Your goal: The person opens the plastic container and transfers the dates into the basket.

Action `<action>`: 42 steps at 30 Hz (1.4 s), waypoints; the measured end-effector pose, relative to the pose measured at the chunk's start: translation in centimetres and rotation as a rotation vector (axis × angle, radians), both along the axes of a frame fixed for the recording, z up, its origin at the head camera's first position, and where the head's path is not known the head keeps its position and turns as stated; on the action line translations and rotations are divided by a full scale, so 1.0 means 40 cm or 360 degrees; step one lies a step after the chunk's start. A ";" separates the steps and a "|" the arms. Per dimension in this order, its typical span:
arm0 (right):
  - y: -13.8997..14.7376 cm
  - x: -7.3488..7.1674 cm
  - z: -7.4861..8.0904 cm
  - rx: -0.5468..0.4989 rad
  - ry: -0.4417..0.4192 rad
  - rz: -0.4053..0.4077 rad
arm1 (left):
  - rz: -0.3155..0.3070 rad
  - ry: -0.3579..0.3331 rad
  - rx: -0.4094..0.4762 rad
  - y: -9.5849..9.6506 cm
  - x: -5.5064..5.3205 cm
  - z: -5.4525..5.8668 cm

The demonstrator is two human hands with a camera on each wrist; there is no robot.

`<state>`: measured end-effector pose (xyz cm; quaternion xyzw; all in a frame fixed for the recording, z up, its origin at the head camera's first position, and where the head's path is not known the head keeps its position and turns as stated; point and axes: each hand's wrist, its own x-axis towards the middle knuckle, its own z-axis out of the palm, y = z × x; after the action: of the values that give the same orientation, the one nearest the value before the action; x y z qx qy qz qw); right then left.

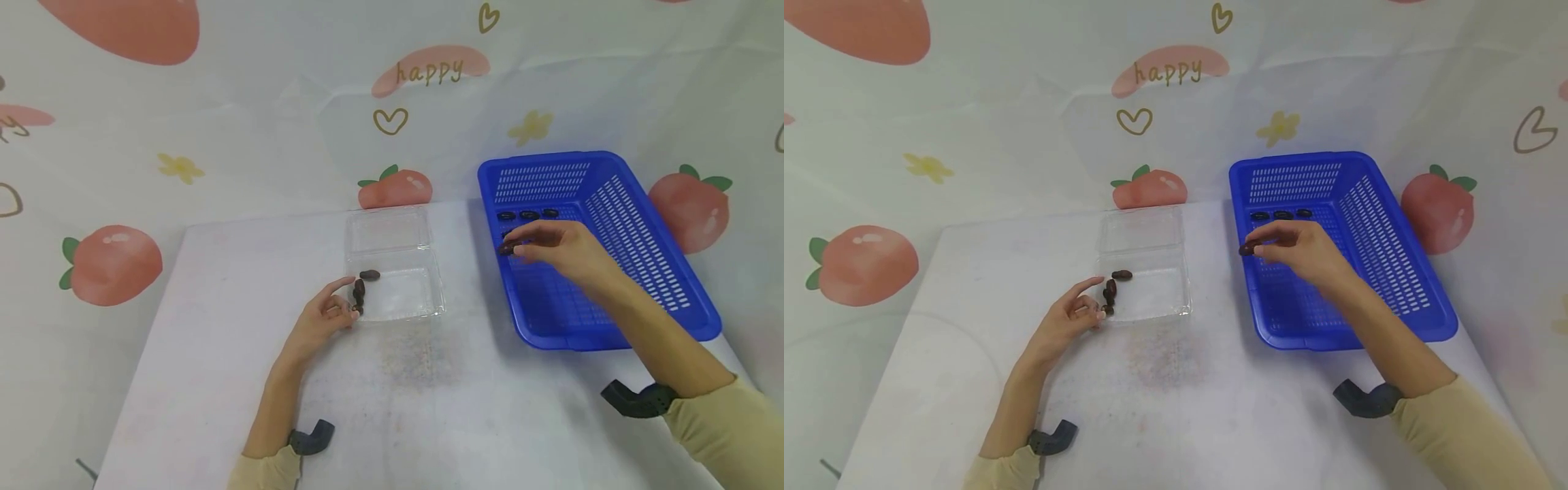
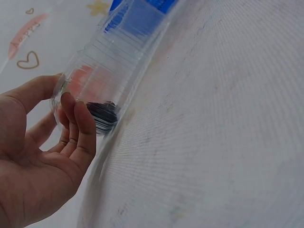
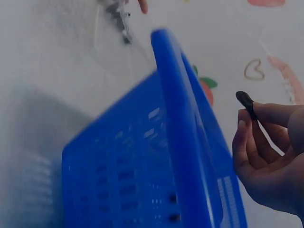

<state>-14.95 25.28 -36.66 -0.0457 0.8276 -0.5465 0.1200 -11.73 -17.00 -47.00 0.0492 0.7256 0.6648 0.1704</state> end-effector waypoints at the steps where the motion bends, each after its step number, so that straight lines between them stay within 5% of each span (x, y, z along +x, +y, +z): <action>1: 0.014 -0.004 -0.003 0.0006 0.0012 -0.0008 | 0.0006 -0.0004 0.0000 0.000 0.001 0.000; 21: 0.191 -0.051 -0.061 0.0260 -0.0047 -0.0204 | 0.0022 0.0001 0.0023 0.002 0.005 0.001; 34: 0.230 -0.090 -0.118 0.0000 -0.0058 -0.0321 | 0.0029 -0.0007 0.0004 0.003 0.006 0.000; 42: 0.253 -0.107 -0.129 0.0245 -0.0103 -0.0260 | 0.0035 -0.0015 0.0011 0.002 0.005 -0.003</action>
<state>-19.22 35.40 -41.82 0.0489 0.8637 -0.4905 0.1049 -11.52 -16.93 -47.12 0.0388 0.7230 0.6693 0.1664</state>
